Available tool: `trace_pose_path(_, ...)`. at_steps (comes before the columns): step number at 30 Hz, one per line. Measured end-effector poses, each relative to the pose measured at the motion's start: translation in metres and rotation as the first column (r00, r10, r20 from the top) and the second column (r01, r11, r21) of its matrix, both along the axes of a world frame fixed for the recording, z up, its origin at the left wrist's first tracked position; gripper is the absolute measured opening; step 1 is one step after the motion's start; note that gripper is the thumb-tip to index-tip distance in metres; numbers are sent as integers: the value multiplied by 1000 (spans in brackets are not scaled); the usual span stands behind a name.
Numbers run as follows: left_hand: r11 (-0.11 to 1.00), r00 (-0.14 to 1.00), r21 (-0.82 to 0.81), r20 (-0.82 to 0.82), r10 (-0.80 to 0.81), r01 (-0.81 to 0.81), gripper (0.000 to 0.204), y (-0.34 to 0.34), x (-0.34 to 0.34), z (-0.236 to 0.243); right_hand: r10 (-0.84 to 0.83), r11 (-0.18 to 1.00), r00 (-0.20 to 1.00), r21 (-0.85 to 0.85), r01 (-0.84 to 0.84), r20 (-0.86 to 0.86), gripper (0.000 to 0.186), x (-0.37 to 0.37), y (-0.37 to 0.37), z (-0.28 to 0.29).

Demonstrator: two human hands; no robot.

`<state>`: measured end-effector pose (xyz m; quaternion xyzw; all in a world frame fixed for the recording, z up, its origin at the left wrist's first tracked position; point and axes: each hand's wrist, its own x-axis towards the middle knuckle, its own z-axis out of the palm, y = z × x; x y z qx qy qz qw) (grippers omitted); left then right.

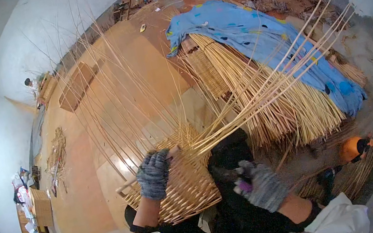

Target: Weaving a large wicker basket by hand.

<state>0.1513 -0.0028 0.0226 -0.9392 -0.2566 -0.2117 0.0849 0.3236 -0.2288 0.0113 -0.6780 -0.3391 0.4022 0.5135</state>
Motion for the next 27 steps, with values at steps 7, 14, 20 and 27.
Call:
trace_pose_path(7, 921, 929, -388, 350, 122, 25, 23, -60, 18, 84, 171, 961, 872, 118, -251, 458, 59, -6, 31, 11)
trace_pose_path(14, 864, 943, -499, 318, 102, 74, 19, -80, 13, 71, 163, 958, 784, 93, -271, 599, 64, -4, 29, 42)
trace_pose_path(20, 820, 945, -563, 313, 91, 107, 21, -89, 19, 70, 181, 961, 777, 60, -271, 603, 64, -5, 21, 37)
trace_pose_path(27, 855, 961, -504, 276, 29, 119, 22, -100, 26, 71, 134, 958, 746, 107, -265, 653, 63, -6, 16, 21)
